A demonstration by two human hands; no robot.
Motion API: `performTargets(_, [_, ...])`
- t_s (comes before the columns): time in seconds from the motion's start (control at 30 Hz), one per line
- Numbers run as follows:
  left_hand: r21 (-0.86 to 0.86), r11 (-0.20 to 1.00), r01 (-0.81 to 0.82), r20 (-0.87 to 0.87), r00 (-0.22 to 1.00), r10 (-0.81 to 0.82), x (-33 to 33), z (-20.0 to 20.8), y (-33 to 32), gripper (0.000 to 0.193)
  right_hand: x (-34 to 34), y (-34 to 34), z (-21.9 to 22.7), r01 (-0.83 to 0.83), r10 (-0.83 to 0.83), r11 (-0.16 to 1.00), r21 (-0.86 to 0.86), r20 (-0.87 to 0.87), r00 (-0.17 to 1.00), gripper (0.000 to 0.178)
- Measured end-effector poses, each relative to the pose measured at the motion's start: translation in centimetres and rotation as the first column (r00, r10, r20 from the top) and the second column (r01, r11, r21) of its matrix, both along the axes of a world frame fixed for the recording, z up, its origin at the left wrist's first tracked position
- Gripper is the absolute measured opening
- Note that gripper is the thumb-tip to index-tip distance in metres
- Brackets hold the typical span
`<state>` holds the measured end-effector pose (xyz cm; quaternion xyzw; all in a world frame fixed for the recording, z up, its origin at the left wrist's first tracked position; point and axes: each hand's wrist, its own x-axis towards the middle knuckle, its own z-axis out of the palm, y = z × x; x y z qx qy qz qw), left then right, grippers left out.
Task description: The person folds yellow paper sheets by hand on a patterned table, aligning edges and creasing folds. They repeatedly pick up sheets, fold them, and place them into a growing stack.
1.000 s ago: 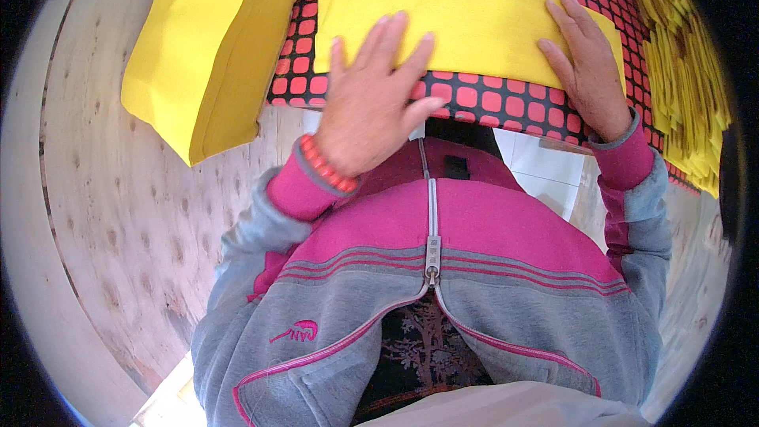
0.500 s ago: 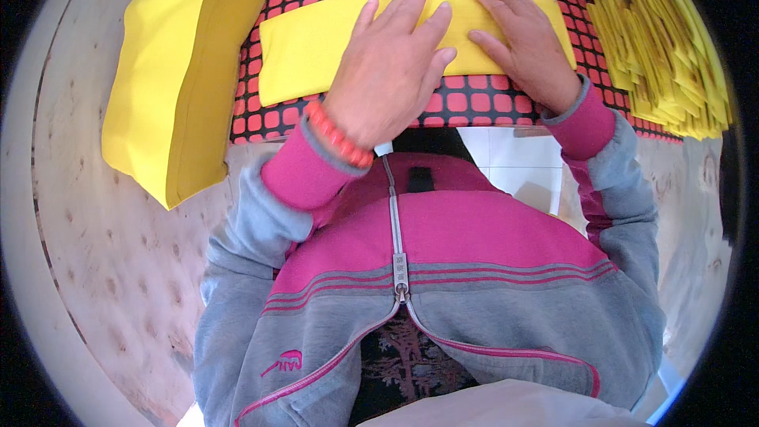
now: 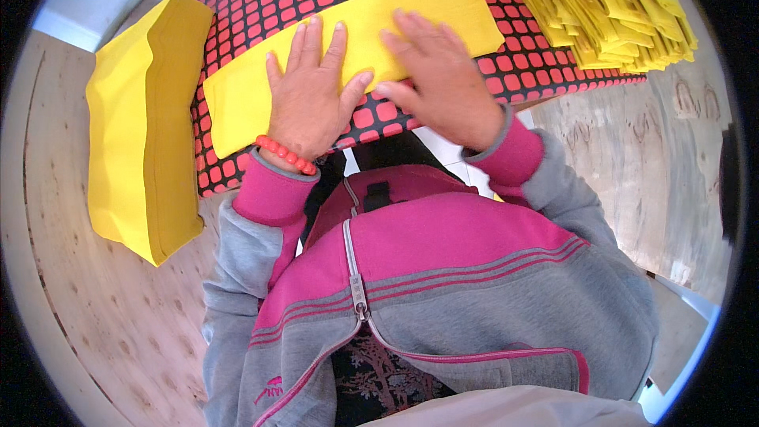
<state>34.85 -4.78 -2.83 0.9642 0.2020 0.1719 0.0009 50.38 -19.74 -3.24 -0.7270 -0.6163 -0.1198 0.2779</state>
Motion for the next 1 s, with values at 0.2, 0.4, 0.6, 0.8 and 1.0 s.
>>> performTargets(0.2, [-0.005,0.995,-0.104,-0.069,0.992,0.104,-5.0,0.5,1.0,0.072,3.2,-7.1,0.7,0.229,-0.221,0.967,-0.11,0.085,0.972,0.075])
performTargets(0.4, [-0.064,0.978,-0.197,-0.115,0.975,0.189,-11.7,0.9,1.1,0.071,4.1,-9.0,0.1,0.228,-0.221,0.967,-0.109,0.075,0.972,0.073])
performTargets(0.6, [-0.029,0.995,-0.1,0.03,0.994,0.1,-8.9,3.9,1.2,0.052,5.4,-4.5,4.1,0.007,0.0,0.99,0.141,-0.053,0.999,0.051])
performTargets(0.8, [-0.049,0.999,0.017,0.034,0.999,-0.015,4.1,1.3,1.4,0.051,1.5,8.5,2.0,-0.216,0.222,0.952,0.219,-0.003,0.975,0.035])
performTargets(1.0, [0.06,0.994,-0.096,-0.013,0.995,0.097,-1.7,-0.9,4.5,0.075,6.2,4.1,-0.8,0.08,-0.038,0.99,-0.119,0.318,0.947,0.051])
